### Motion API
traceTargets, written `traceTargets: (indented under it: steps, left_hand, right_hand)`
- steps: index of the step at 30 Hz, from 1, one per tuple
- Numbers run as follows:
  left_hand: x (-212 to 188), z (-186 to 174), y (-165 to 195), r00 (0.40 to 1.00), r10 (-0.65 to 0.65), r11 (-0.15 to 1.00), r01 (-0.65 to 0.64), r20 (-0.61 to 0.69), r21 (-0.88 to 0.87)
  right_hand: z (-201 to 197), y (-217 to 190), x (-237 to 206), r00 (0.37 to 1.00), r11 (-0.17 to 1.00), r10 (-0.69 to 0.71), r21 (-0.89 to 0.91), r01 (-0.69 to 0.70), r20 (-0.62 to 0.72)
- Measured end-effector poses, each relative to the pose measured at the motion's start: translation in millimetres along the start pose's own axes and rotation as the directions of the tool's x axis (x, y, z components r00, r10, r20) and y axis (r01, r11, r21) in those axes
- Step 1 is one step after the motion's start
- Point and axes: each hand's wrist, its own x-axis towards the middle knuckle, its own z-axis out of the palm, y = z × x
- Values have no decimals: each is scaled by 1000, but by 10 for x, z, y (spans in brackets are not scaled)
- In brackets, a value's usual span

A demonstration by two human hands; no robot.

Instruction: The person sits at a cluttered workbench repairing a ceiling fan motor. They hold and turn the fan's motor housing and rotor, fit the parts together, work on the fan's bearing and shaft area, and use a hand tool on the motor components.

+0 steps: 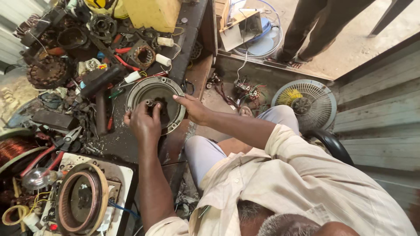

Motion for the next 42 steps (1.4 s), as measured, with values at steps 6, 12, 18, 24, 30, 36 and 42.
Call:
traceTargets:
  steps: [6, 12, 18, 24, 30, 36, 42]
  left_hand:
    - [-12, -112, 195, 989, 116, 986, -125, -88, -107]
    - [26, -24, 385, 972, 174, 966, -200, -159, -164]
    - [14, 208, 617, 958, 245, 945, -271, -150, -184]
    - [-4, 326, 975, 956, 287, 915, -290, -52, -279]
    - [-94, 399, 1236, 939, 331, 924, -302, 93, -232]
    - [-95, 656, 1292, 921, 386, 911, -370, 58, -183]
    - [-66, 1042, 1197, 917, 396, 908, -383, 52, -169]
  right_hand:
    - [-96, -21, -28, 992, 990, -128, -57, 129, 14]
    - [-156, -265, -292, 933, 902, -342, -237, 360, 114]
    - [-250, -551, -633, 948, 915, -318, -257, 312, 21]
    - [-589, -696, -880, 896, 843, -441, -319, 433, 52]
    - [-846, -773, -1064, 864, 767, -503, -461, 446, -2]
    - [-1043, -778, -1136, 853, 752, -521, -466, 467, 14]
    - [-1324, -814, -1173, 794, -4, -500, -916, -402, -346]
